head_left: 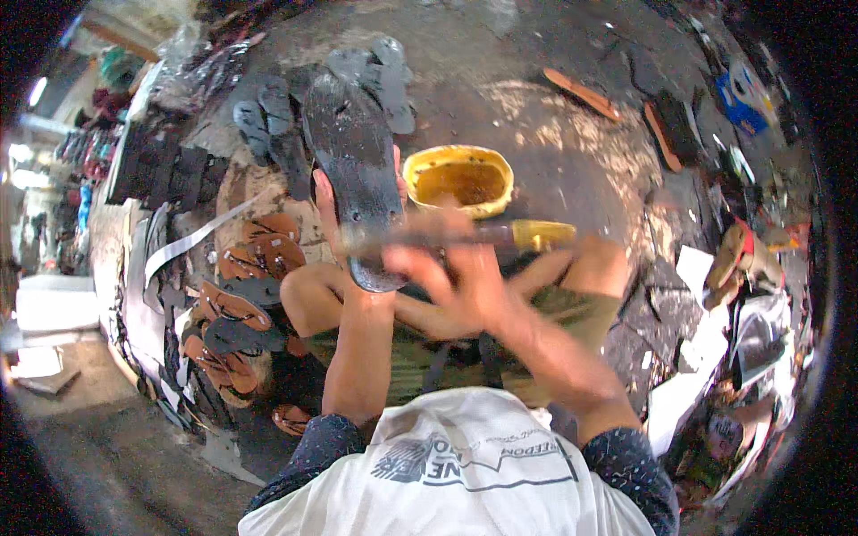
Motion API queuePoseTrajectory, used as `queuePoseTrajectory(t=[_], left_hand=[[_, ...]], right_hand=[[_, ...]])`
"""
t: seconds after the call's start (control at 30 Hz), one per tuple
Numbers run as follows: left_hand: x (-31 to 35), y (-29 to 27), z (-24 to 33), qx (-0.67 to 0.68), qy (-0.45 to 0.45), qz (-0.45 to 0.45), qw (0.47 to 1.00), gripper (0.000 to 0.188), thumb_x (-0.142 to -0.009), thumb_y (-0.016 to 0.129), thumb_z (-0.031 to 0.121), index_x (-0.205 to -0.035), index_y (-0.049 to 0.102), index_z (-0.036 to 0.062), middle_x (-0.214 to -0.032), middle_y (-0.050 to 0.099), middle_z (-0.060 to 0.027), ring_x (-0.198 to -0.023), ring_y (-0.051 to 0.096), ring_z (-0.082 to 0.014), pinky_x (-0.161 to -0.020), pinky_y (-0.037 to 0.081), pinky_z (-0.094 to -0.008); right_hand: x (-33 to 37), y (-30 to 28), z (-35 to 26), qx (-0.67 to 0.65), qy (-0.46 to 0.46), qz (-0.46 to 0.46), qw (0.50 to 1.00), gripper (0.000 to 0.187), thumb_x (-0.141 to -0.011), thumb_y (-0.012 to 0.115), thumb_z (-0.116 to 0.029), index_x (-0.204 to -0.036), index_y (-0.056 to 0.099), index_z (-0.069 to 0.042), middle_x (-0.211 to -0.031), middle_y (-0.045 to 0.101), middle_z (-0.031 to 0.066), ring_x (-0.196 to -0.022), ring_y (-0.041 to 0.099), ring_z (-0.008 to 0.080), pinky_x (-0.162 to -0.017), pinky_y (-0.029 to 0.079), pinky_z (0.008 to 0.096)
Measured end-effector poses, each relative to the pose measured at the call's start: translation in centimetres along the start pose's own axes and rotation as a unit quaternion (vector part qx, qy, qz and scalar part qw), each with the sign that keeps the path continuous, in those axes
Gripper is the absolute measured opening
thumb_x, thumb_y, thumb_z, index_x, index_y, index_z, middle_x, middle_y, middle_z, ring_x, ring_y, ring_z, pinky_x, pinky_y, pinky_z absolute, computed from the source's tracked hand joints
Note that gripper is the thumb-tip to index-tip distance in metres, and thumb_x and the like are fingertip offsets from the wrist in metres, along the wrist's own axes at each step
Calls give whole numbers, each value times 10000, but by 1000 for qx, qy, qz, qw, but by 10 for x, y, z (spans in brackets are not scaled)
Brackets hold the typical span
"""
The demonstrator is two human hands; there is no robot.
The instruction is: The person sits on the floor and repeatedly applies a dark coating to the soles of flip-flops using a brush and a small container. They handle multiple flip-flops one at a time, dip the brush into the container, and spread the coating across the sole surfaces.
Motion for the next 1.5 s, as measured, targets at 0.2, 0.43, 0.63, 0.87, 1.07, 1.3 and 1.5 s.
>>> queuePoseTrajectory(t=[0.2, 0.43, 0.63, 0.87, 1.07, 1.3, 1.5], left_hand=[[18, 11, -19, -19, -23, -47, 998, 631, -1033, 523, 540, -1468, 465, 86, -1366, 605, -132, -1124, 643, -246, -951, 558, -402], [86, -44, -51, -172, -124, 58, 975, 641, -1063, 510, 451, -1572, 307, 118, -1422, 546, -88, -1210, 599, -225, -1019, 519, -392], [3, -52, -55, -114, -101, 124, 980, 577, -1016, 536, 576, -1263, 625, 62, -1051, 733, -90, -864, 714, -227, -774, 604, -340], [-238, -171, -113, -12, -127, 231, 964, 577, -978, 628, 523, -1332, 592, 68, -1291, 658, -177, -1114, 663, -348, -897, 587, -501], [-218, -221, 17, -386, 4, 221, 896, 323, -1014, 602, 365, -1195, 685, 111, -1086, 730, -40, -954, 679, -220, -843, 535, -382], [57, -90, 258, -610, 263, 338, 667, 383, -993, 629, 378, -919, 703, 9, -845, 714, -56, -785, 667, -173, -725, 518, -342], [287, -222, 352, -768, 183, 532, 307, 319, -851, 715, 124, -1161, 691, 51, -1367, 590, -184, -1208, 591, -330, -1035, 464, -459]], right_hand=[[-13, -39, -11, 72, -35, 46, 996, 259, -854, 814, -189, -1051, 746, -35, -1002, 729, 109, -962, 662, 305, -865, 491, 414], [-102, -92, 46, 170, 120, 163, 964, 380, -927, 741, -396, -942, 696, -19, -904, 720, 197, -844, 696, 338, -743, 532, 429], [14, -119, 90, -50, 284, 247, 925, 313, -979, 710, -294, -1117, 728, -13, -998, 746, 61, -904, 672, 176, -845, 534, 346], [90, -211, 61, -39, 310, 457, 832, 269, -1011, 691, -254, -1153, 650, -30, -1065, 664, 4, -989, 594, 103, -862, 468, 232], [108, -269, 122, 16, 246, 452, 857, 370, -998, 672, -179, -1339, 587, -62, -1234, 649, 66, -1093, 586, 192, -991, 456, 347], [83, -238, 127, 624, 160, 19, 765, 597, -1008, 577, -195, -1577, 397, -220, -1527, 470, 241, -1328, 523, 404, -1166, 390, 461], [12, -180, 162, 455, 307, -24, 836, 469, -952, 661, -287, -1388, 526, -176, -1314, 560, 213, -1179, 556, 383, -985, 449, 445]])
Point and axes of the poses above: each hand's wrist, its own x-axis away from the middle knuckle, its own y-axis out of the palm, z = x × y, the point moved 10 cm from there along -x, towards the middle knuckle
